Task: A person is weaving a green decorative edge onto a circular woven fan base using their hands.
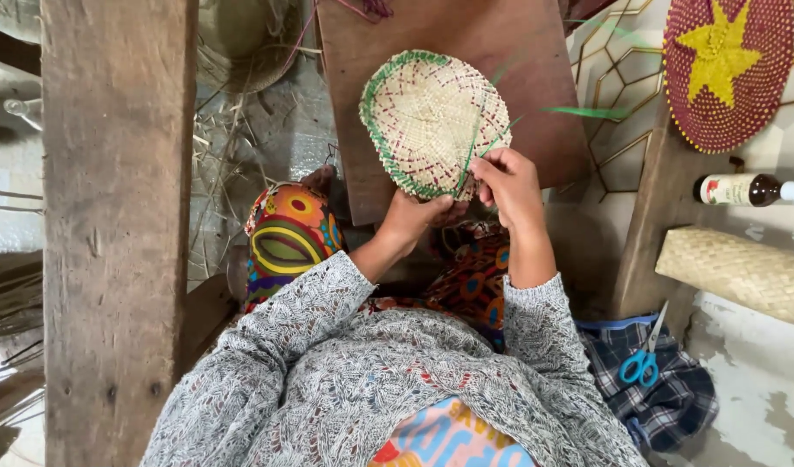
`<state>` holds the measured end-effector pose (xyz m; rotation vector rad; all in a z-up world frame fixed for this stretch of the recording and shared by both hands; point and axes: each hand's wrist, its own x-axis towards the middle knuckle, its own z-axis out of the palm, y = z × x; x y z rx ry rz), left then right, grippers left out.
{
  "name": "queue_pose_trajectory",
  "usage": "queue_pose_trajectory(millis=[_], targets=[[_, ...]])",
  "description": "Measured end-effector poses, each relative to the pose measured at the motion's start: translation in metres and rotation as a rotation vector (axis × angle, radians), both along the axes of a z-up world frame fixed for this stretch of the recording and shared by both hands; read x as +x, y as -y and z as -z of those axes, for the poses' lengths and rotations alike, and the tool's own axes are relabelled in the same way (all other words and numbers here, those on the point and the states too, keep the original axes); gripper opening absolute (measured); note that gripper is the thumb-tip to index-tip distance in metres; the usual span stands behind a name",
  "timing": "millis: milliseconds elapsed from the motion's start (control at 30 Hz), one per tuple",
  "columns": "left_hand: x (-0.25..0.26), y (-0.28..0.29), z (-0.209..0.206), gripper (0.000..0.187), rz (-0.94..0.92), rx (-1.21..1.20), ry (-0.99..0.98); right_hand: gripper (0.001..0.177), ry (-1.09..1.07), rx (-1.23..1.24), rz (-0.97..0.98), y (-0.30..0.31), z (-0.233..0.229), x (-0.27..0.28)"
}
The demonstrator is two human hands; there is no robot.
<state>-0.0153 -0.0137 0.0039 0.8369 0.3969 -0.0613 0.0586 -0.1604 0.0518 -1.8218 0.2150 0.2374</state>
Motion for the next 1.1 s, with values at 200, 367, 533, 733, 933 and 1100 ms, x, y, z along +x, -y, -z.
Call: queue_pose_trajectory(millis=[200,367,533,733,933,1100], targets=[[0.004,0.001,-0.007,0.050,-0.062,-0.019,-0.037,0.015,-0.103,-0.103,-0.203,0.013,0.021,-0.001],[0.008,-0.002,-0.019,0.045,-0.086,-0.046,-0.066,0.026,-0.036,-0.255,-0.246,0.005,-0.029,-0.020],[0.009,0.010,-0.002,0.032,-0.133,-0.174,-0.148,0.030,-0.152,-0.296,-0.325,-0.010,-0.035,-0.061],[-0.001,0.010,0.006,0.026,-0.137,-0.024,-0.159,0.016,-0.133,0.200,-0.011,-0.030,0.013,-0.090],[0.013,-0.004,0.001,0.017,-0.083,-0.212,-0.129,0.015,-0.352,0.385,-0.081,-0.047,-0.018,-0.128],[0.020,-0.009,-0.009,0.026,-0.033,-0.245,-0.259,0.024,-0.270,0.235,-0.179,-0.039,-0.010,-0.128]])
